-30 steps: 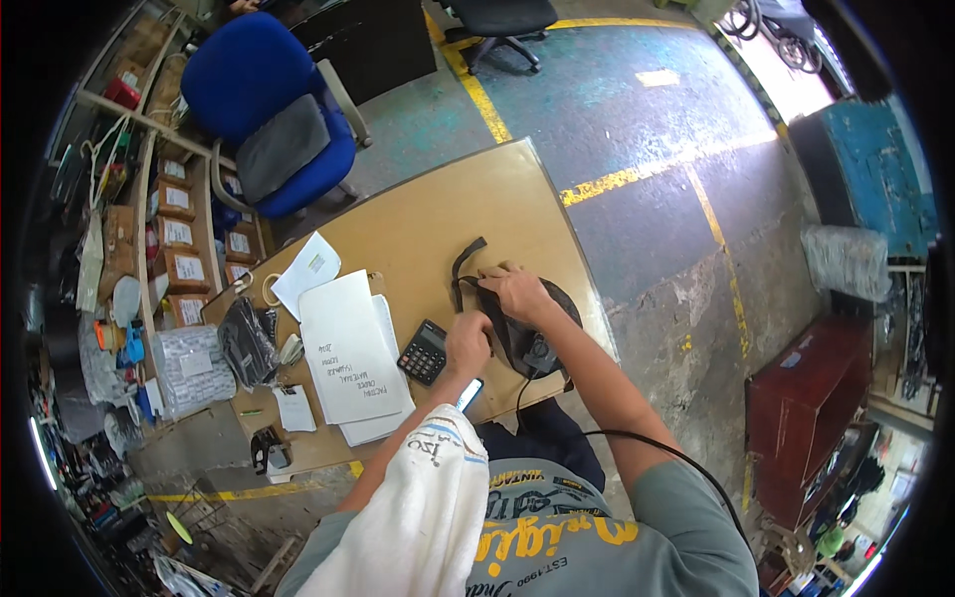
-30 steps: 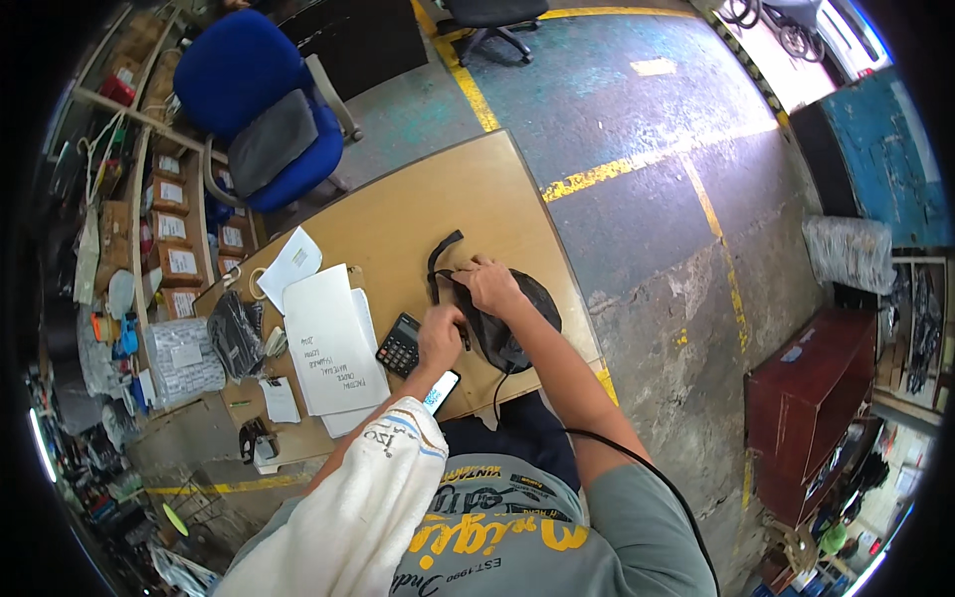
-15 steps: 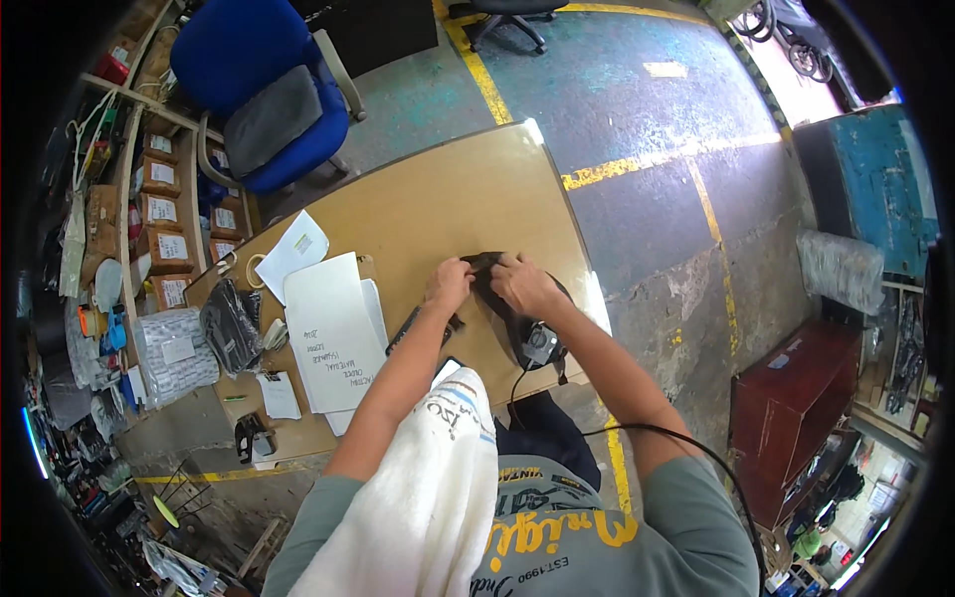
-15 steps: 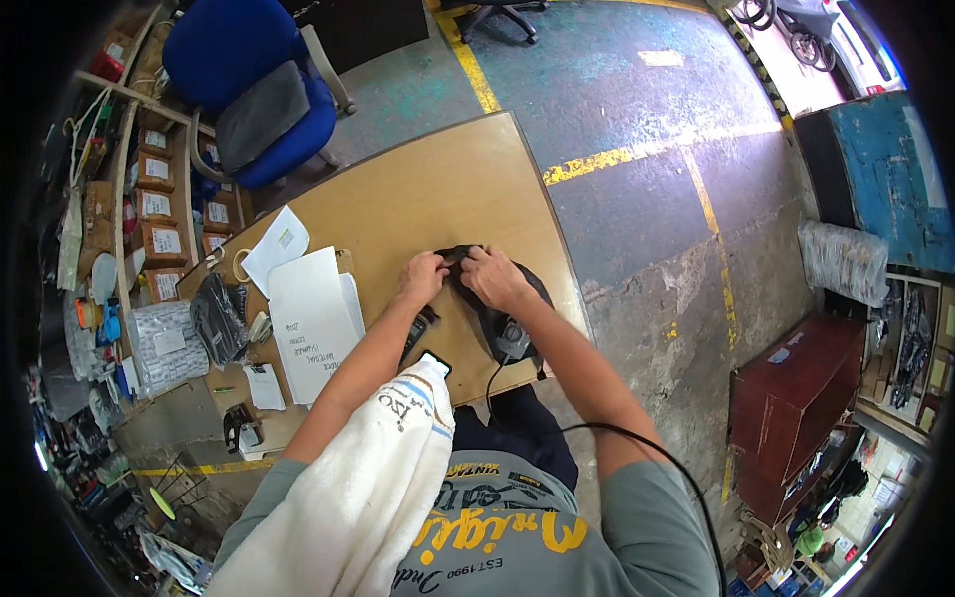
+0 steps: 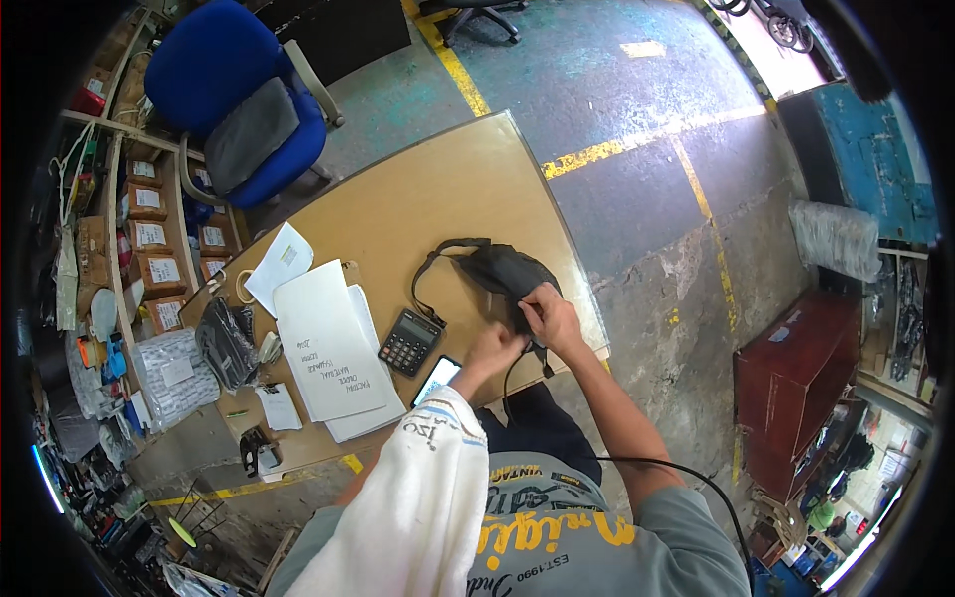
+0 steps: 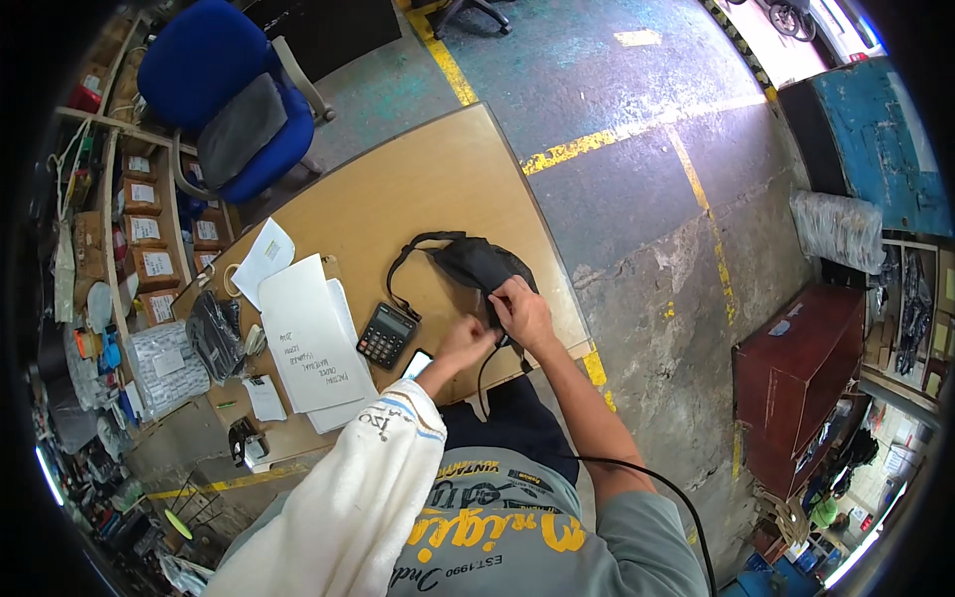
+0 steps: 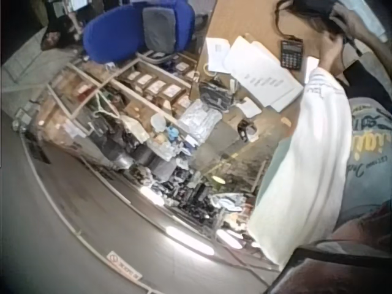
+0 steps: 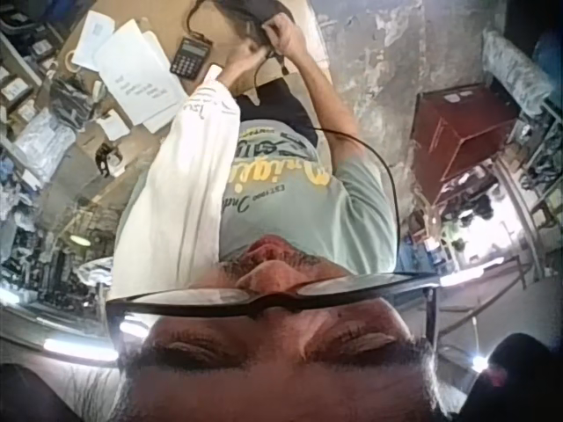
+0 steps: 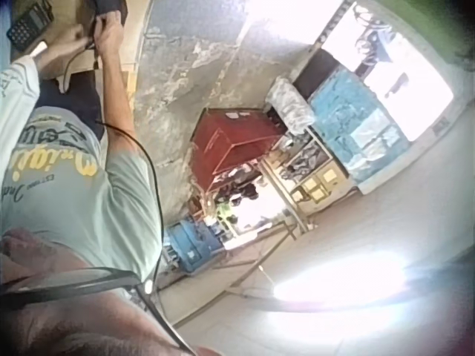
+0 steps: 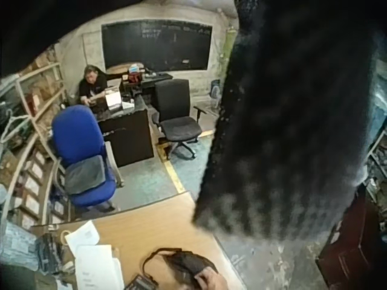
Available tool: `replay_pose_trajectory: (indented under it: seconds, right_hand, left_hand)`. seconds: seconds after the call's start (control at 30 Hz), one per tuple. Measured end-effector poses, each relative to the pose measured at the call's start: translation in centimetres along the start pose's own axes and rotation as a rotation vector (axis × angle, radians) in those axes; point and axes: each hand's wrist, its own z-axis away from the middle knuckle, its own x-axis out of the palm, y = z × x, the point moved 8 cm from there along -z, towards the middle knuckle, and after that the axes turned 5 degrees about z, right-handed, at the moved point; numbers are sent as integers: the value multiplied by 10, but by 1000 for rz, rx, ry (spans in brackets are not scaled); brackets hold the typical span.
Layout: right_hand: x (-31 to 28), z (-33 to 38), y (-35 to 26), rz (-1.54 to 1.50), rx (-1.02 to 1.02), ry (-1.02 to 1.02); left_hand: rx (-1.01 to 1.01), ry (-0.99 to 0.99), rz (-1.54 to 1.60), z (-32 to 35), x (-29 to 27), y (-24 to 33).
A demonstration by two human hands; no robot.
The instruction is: The person operates a smartphone, packs an electronic device and cable into a pouch, and then uses the smartphone to display a QR code and images to a coworker holding handheld equipment.
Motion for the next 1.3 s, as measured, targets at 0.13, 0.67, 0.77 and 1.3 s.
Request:
replay_pose_trajectory:
  seconds: [0.13, 0.67, 0.77, 1.3]
  right_hand:
    - [2, -11, -1, -124, -19, -27]
    - [28, 37, 46, -163, 446, 32]
    - [12, 17, 30, -225, 140, 81]
    - [-20, -34, -30, 259, -499, 195]
  left_hand:
    - [107, 146, 46, -11, 27, -18]
    - [260, 117, 571, 29, -16, 11]
    - [161, 179, 604, 41, -39, 15]
    - [790, 384, -300, -40, -91, 96]
